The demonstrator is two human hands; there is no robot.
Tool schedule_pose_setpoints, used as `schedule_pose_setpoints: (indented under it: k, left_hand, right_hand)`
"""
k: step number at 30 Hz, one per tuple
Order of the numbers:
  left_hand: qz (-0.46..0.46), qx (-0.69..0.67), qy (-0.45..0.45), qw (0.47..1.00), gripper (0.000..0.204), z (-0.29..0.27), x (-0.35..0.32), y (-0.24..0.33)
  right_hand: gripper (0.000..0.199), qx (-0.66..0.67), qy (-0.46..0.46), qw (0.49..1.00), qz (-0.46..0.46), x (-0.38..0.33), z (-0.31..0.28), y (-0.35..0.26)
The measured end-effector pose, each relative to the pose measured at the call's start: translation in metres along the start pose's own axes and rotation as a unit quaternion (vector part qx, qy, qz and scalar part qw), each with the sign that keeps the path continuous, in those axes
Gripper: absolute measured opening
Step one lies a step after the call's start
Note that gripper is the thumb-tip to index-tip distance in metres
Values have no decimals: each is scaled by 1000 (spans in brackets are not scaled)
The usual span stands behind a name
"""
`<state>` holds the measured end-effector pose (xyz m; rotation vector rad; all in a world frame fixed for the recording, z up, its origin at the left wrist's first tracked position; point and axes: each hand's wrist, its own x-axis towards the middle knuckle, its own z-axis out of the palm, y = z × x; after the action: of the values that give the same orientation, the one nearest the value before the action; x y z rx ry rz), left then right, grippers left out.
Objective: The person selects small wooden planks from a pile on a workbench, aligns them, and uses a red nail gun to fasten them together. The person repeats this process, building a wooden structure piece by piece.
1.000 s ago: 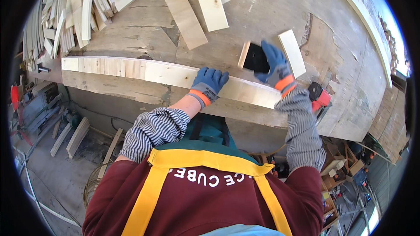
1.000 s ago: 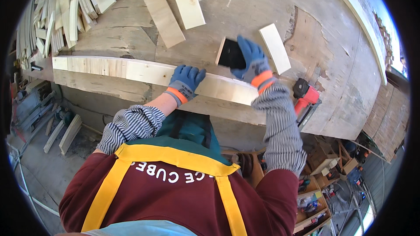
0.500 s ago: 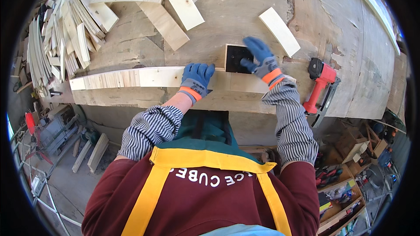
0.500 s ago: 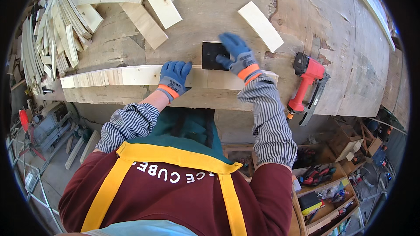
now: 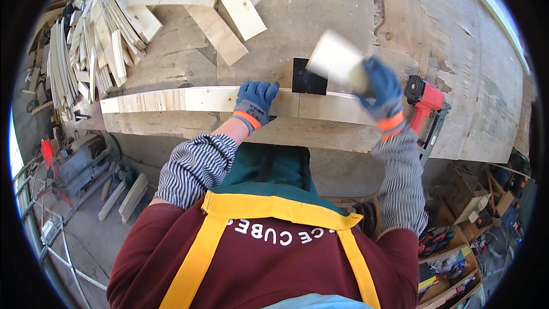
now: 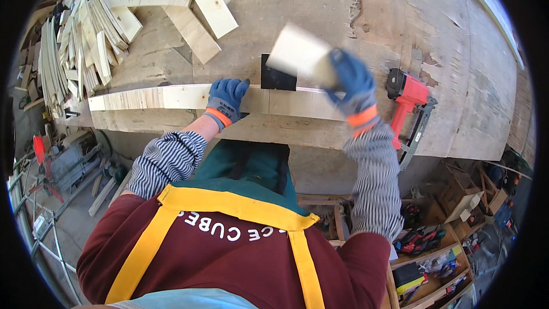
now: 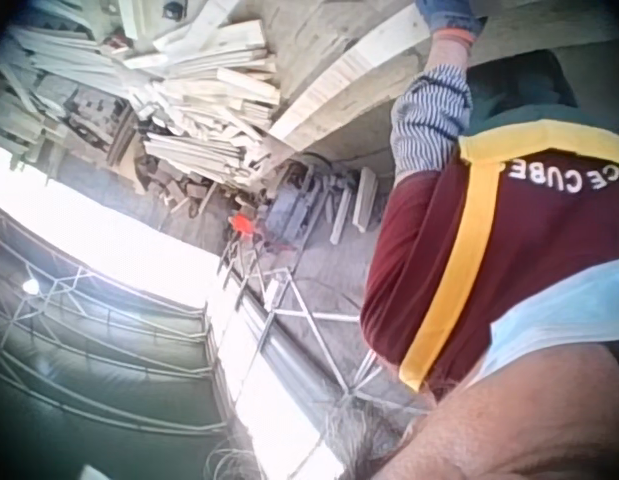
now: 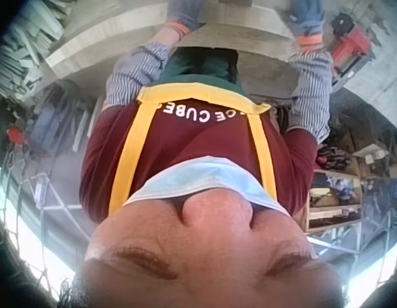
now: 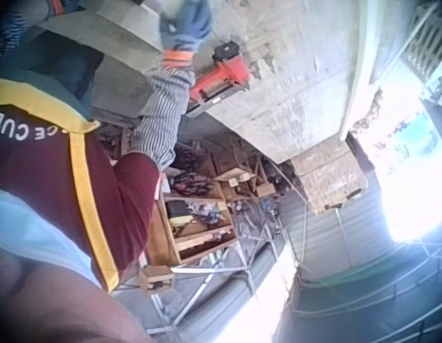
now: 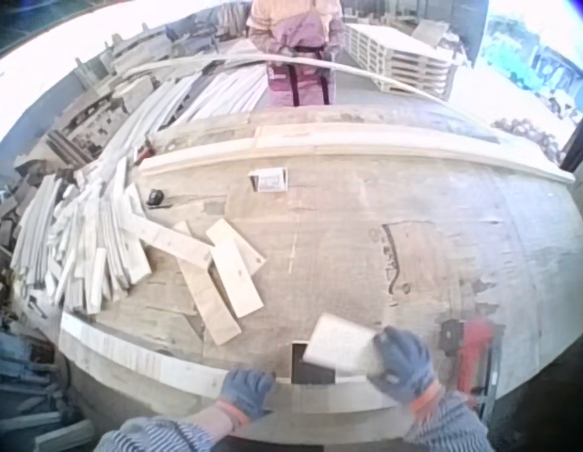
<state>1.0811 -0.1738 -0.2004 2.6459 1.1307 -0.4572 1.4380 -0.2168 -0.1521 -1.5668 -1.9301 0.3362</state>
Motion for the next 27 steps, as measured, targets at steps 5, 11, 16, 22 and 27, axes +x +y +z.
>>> schedule_pose_setpoints:
  k: [5, 11, 16, 22, 27]
  left_hand:
    - [20, 18, 29, 999, 79, 15, 1, -4]
    - [32, 41, 35, 998, 67, 15, 1, -3]
    - [17, 27, 7, 999, 67, 3, 1, -1]
    - [20, 17, 13, 1000, 67, 6, 1, -2]
    - [22, 17, 24, 999, 70, 7, 0, -3]
  right_hand:
    - [69, -47, -180, 982, -39, -49, 33, -67]
    - [62, -119, -181, 976, 12, -57, 47, -66]
    - [59, -117, -158, 980, 27, -53, 54, -65]
    - [59, -95, -173, 980, 28, -53, 52, -63]
    - [75, -94, -134, 986, 32, -53, 50, -72]
